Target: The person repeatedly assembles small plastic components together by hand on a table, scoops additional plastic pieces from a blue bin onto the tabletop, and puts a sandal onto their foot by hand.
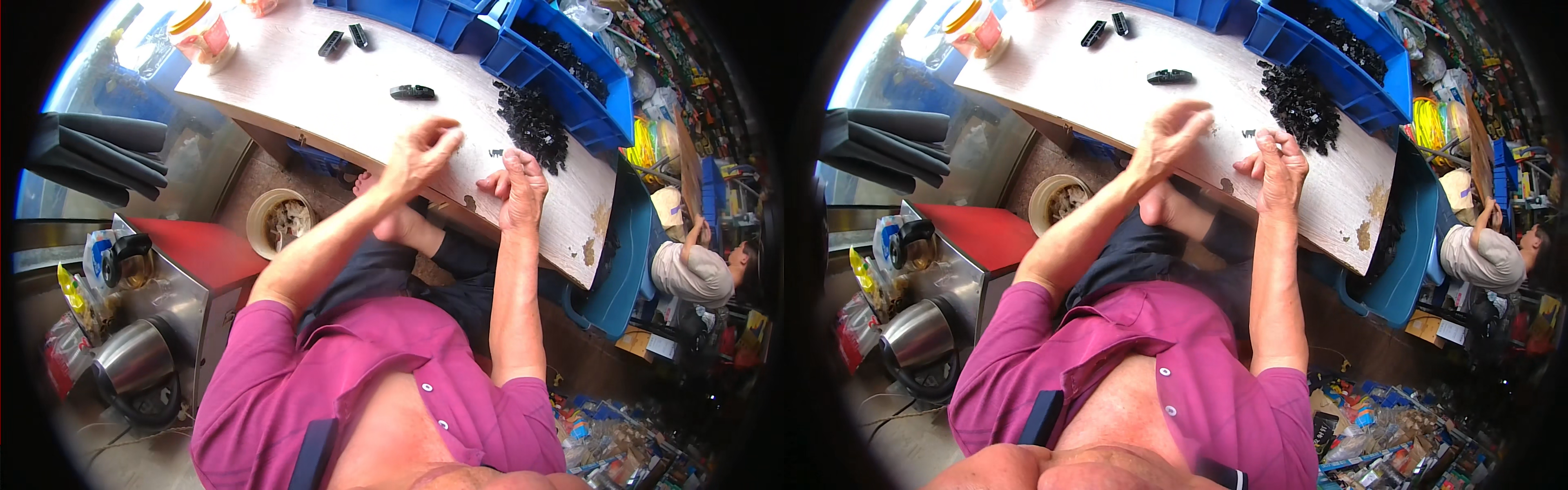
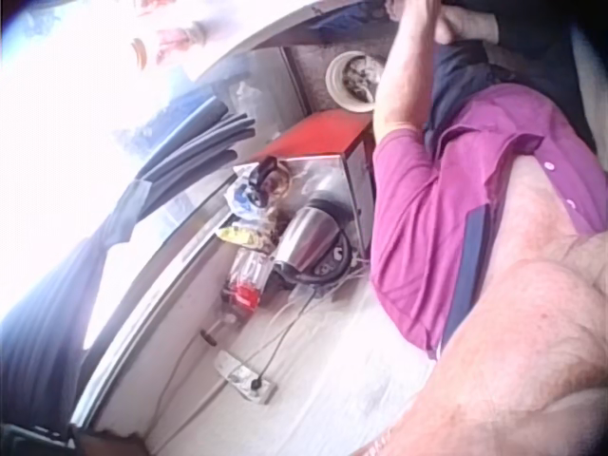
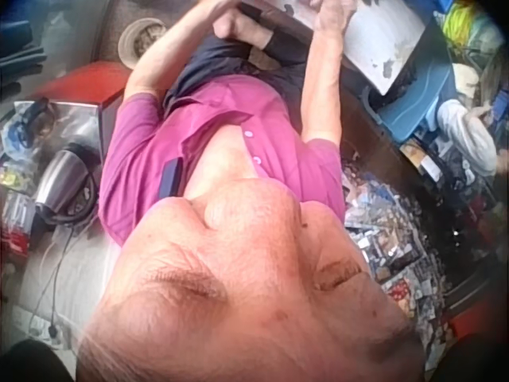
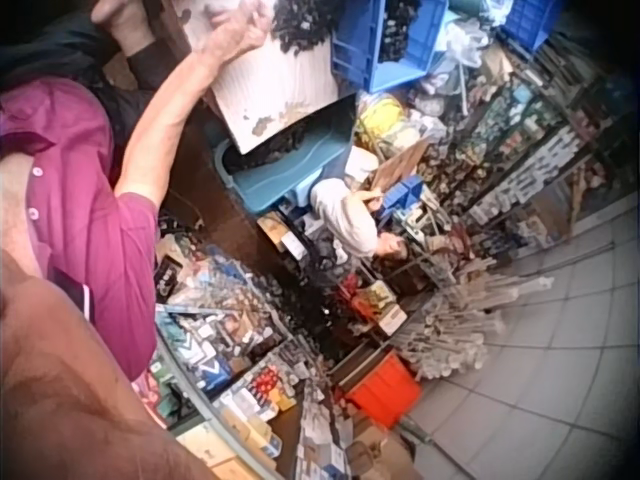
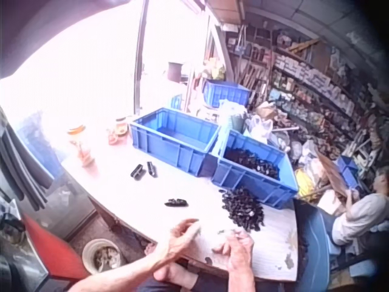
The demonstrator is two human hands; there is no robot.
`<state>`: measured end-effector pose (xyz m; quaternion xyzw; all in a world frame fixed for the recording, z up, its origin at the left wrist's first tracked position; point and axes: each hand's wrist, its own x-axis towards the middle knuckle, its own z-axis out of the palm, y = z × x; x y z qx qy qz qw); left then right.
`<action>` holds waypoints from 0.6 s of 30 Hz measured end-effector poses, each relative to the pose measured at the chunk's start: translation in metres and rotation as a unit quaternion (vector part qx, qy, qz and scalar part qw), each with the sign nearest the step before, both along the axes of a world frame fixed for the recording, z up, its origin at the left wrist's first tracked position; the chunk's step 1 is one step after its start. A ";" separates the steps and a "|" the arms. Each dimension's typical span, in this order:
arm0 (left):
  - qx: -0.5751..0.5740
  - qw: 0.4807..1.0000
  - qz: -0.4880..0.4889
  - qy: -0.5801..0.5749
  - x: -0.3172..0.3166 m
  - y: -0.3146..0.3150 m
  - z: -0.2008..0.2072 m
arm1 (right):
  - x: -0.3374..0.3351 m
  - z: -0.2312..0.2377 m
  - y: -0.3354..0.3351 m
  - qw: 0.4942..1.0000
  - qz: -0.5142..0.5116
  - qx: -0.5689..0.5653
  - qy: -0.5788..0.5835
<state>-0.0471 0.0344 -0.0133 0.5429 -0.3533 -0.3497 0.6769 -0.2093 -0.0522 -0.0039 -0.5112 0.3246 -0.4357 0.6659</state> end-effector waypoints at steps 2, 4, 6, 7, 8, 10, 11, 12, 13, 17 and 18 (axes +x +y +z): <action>0.008 0.981 -0.097 0.169 -0.025 -0.007 0.011 | 0.000 0.000 0.004 0.999 0.037 -0.004 -0.006; 0.026 0.957 -0.154 0.246 -0.031 -0.012 0.013 | 0.007 0.004 0.012 0.999 0.014 0.031 -0.025; 0.050 0.946 -0.166 0.274 -0.032 -0.014 0.010 | 0.009 0.010 0.019 0.998 -0.020 0.049 -0.019; 0.028 0.945 -0.153 0.286 -0.031 -0.014 0.007 | 0.007 0.013 0.020 0.999 0.009 0.043 -0.025; 0.006 0.944 -0.141 0.299 -0.031 -0.013 0.003 | 0.005 0.013 0.020 0.998 0.037 0.037 -0.031; -0.005 0.942 -0.134 0.309 -0.035 -0.010 0.005 | 0.000 0.004 0.013 0.999 0.033 0.019 -0.004; -0.018 0.941 -0.120 0.317 -0.037 -0.009 0.007 | -0.004 0.000 0.010 0.999 0.037 0.002 0.020; -0.038 0.941 -0.112 0.316 -0.037 -0.007 0.007 | -0.004 0.003 0.010 0.999 0.044 -0.003 0.020; -0.038 0.940 -0.112 0.319 -0.037 -0.008 0.004 | -0.003 0.002 0.010 0.999 0.043 -0.002 0.022; -0.045 0.956 -0.090 0.274 -0.035 -0.013 -0.002 | -0.002 0.001 0.009 0.998 0.045 -0.003 0.035; -0.036 0.958 -0.087 0.271 -0.036 -0.012 -0.001 | -0.002 0.000 0.009 0.998 0.044 -0.003 0.037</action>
